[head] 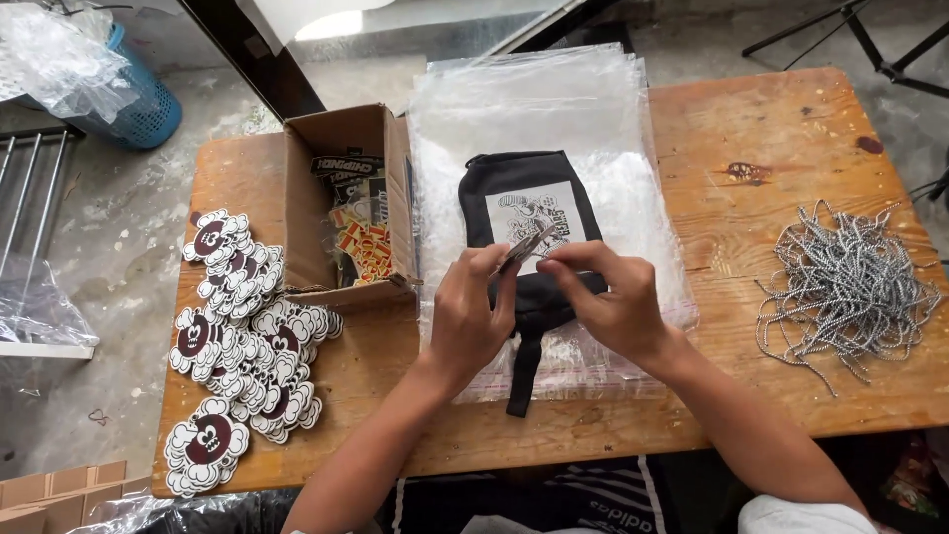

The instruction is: The person assembles keychains by attaching a metal chain to a cartoon character charm and placing it on a small black pouch. They then place the pouch into a plastic bag, add a sticker, and seal it. The process is repeated for a second pouch.

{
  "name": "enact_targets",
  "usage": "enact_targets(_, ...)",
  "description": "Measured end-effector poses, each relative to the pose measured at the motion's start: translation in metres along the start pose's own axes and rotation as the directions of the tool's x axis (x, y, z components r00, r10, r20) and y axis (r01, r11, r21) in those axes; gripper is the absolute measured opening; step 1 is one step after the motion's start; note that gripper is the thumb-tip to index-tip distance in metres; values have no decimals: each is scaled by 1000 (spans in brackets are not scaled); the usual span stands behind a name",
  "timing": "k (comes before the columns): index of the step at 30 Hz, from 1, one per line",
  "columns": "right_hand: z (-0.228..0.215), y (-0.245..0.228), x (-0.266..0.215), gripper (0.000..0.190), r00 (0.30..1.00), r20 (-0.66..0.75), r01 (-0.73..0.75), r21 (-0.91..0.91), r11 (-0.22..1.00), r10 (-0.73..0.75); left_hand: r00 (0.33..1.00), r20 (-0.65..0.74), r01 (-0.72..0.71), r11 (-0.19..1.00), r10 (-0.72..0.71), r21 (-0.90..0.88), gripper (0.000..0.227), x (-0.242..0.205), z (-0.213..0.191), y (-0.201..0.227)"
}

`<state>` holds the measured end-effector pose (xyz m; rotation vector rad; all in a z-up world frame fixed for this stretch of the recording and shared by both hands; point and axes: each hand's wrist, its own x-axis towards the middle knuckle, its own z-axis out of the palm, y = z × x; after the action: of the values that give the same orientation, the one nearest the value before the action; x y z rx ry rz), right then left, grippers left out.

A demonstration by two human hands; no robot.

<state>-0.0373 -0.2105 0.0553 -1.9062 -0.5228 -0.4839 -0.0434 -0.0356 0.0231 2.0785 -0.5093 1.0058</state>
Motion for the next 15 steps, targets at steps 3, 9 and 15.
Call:
enact_targets(3, 4, 15, -10, 9, 999, -11, 47, -72, 996, -48, 998, -28, -58, 998, 59, 9, 18, 3, -1, -1)
enact_targets(9, 0, 18, -10, 7, 988, -102, 100, -122, 988, -113, 994, -46, -103, 993, 101, -49, 16, -1, 3, 0)
enact_targets(15, 0, 19, -10, 8, 989, -105, 96, -96, 991, -106, 993, -43, -115, 991, 112, -62, 16, -3, 4, 0)
